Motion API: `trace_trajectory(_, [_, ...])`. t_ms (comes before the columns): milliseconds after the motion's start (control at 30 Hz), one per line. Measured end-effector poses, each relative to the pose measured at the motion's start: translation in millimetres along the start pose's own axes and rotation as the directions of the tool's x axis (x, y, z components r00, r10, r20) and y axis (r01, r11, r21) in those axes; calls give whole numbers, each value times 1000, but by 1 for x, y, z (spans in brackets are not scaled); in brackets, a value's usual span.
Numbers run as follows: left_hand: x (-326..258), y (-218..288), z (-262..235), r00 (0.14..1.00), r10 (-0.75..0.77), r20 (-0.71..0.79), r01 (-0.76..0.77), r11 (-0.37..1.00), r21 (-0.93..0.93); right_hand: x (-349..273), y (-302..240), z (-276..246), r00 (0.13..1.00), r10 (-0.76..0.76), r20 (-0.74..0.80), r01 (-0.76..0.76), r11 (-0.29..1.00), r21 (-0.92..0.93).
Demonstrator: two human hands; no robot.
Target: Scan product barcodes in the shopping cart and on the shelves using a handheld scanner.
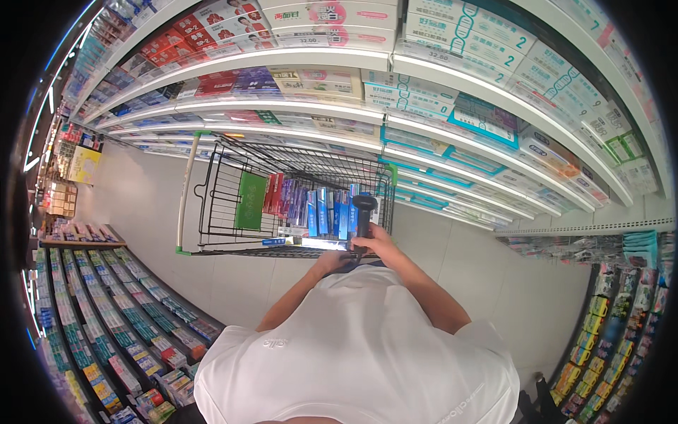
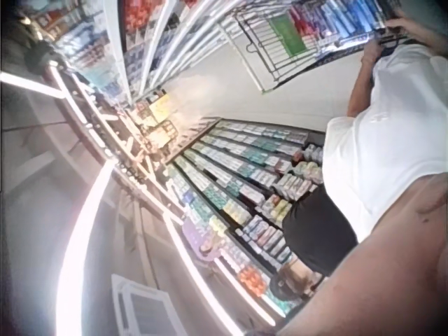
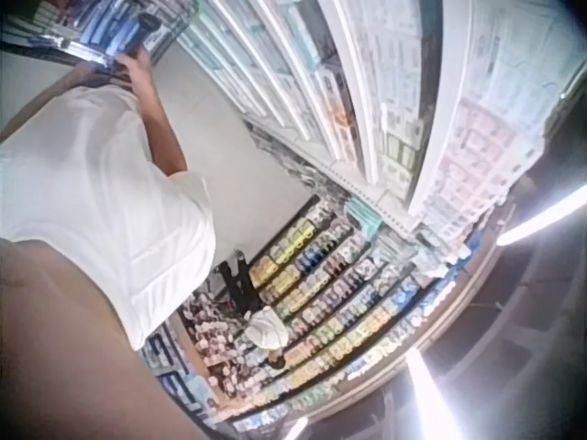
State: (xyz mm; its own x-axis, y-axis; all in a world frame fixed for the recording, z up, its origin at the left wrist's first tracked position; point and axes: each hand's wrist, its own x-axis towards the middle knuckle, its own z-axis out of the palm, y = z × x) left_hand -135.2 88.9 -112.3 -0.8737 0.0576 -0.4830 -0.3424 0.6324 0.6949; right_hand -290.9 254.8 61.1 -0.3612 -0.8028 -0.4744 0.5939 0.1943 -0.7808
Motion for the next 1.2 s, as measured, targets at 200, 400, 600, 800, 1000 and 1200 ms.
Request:
trace_trajectory(200, [-4,19,-4,991,-129,46,125,988,90,-13,12,-19,1000,1,-24,0,1000,28])
trace_trajectory(400, [-5,16,-10,987,-74,140,77,997,-18,-22,17,-24,997,-11,-82,18,996,82])
trace_trajectory(600, [22,-1,-40,999,-29,-41,30,1000,9,-22,20,-23,993,-23,-112,34,995,93])
trace_trajectory(800, [41,80,-218,652,253,-715,-147,967,208,-28,15,-12,987,-34,-156,42,998,49])
trace_trajectory(1000, [36,157,-358,329,651,-684,-54,736,675,-29,17,-1,987,-43,-153,46,999,16])
trace_trajectory(1200, [63,171,-407,349,748,-565,54,586,809,-36,15,10,976,-56,-212,60,998,15])
